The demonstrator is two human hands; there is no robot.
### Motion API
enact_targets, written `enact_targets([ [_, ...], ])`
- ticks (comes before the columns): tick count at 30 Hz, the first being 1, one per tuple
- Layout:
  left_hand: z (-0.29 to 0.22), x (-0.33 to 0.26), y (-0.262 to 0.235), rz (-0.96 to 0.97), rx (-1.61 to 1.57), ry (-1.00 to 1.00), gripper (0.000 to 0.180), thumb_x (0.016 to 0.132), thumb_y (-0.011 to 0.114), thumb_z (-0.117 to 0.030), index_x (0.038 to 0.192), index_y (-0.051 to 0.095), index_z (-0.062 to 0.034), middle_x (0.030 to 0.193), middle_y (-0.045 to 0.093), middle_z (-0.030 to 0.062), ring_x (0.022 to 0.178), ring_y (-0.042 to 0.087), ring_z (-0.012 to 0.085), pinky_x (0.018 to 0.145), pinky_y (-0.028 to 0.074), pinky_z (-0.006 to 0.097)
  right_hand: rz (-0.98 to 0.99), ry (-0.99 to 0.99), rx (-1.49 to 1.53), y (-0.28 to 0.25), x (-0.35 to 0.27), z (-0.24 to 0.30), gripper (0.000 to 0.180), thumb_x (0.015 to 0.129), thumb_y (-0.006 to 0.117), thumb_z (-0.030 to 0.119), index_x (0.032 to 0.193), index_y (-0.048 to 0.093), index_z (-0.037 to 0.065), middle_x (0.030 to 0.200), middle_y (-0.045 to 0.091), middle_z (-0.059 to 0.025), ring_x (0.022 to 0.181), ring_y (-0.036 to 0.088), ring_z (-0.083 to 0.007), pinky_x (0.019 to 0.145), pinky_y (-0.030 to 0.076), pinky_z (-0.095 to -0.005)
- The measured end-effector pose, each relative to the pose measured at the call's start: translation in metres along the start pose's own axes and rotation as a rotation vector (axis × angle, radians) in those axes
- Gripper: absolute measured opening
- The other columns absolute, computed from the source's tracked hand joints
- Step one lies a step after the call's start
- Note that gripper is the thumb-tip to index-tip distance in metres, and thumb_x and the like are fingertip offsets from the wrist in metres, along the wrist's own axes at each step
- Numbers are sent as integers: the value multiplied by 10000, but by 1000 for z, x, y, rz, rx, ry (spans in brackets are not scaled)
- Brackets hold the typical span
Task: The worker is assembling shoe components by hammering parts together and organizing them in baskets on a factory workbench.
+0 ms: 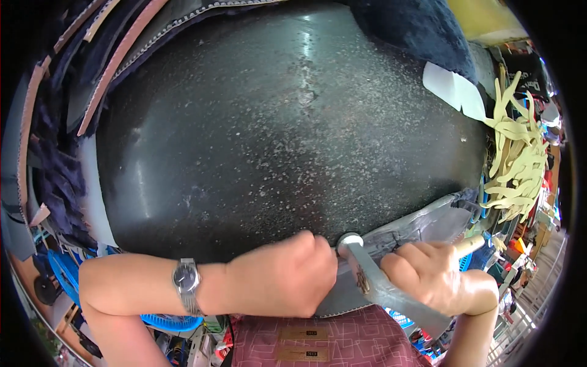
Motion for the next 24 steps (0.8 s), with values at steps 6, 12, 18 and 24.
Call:
enact_targets([
  [6, -11, -10, 2, -156, -155, -269, 295, 665, 617, -149, 908, 657, 14, 829, 588, 64, 739, 545, 187, 619, 451, 282, -34, -16, 12, -4, 3, -4, 177, 695, 626, 154, 809, 527, 61, 602, 393, 22, 459, 495, -83, 376, 403, -246],
  [12, -30, -11, 3, -163, -55, -536, 265, 709, 660, -149, 937, 664, -16, 833, 577, 51, 717, 540, 187, 619, 441, 286, 57, -49, -37, 2, 10, 6, 197, 681, 632, 143, 812, 518, 49, 612, 400, 18, 470, 504, -88, 389, 407, -243],
  [18, -36, -10, 10, -269, -384, -827, 235, 694, 732, -142, 911, 667, -77, 835, 579, 0, 723, 537, 190, 704, 424, 347, -54, 83, 37, 10, 6, 13, 219, 647, 631, 137, 820, 520, 62, 610, 393, 4, 477, 508, -116, 384, 393, -254],
  [24, -62, -11, 17, -376, -216, -755, 284, 701, 659, -145, 938, 654, 11, 828, 568, 45, 772, 540, 171, 743, 415, 338, 23, 106, 60, 4, 6, 13, 261, 644, 642, 140, 863, 526, 56, 631, 423, -9, 486, 521, -140, 401, 422, -284],
])
Point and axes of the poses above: each hand's wrist, its own x-axis towards the middle knuckle, its own y-axis out of the palm, z = x × y, the point moved 1 cm from there along x, towards the middle knuckle
